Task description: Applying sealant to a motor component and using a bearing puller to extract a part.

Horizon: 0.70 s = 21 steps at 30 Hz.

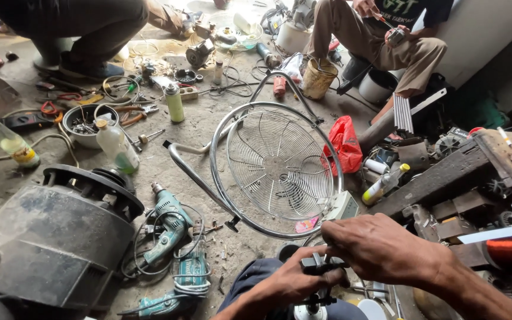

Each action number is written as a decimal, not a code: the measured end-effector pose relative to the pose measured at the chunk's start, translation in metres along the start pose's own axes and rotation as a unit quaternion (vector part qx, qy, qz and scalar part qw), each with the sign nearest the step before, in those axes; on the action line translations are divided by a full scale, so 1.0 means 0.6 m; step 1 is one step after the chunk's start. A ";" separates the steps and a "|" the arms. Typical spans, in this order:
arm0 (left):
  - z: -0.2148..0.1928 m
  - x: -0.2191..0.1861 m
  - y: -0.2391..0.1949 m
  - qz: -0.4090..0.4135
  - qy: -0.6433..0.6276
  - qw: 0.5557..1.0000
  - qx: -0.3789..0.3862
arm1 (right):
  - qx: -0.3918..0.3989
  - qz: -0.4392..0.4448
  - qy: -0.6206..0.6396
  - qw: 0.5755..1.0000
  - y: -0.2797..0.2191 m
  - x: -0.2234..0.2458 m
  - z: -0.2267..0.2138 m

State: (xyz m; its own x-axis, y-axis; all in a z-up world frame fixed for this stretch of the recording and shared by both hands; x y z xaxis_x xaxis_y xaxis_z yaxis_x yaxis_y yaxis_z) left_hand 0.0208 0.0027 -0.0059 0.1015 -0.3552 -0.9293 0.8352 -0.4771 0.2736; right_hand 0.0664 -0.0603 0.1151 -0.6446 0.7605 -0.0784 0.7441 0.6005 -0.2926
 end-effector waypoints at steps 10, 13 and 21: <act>0.007 0.016 0.011 -0.004 0.026 0.999 0.035 | 0.081 0.055 -0.051 0.994 -0.004 -0.015 -0.004; 0.006 0.021 0.010 -0.056 0.038 0.997 0.024 | 0.107 0.099 -0.088 0.985 0.002 -0.029 0.009; -0.005 0.033 -0.010 -0.181 0.108 0.977 0.016 | 0.105 0.062 -0.040 0.992 0.003 -0.027 0.006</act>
State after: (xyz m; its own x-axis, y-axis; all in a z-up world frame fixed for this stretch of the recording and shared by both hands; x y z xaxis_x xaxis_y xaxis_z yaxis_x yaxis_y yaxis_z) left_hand 0.0193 0.0008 -0.0265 -0.0823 0.0178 -0.9964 0.8204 -0.5665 -0.0779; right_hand 0.0776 -0.0726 0.1123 -0.5692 0.7977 -0.1993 0.7704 0.4327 -0.4683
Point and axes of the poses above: each hand's wrist, its own y-axis towards the middle knuckle, its own z-axis out of the palm, x = y × z, the point moved 7 cm from there along y, towards the middle knuckle, and after that the axes turned 15 degrees about z, right-handed, at the moved point
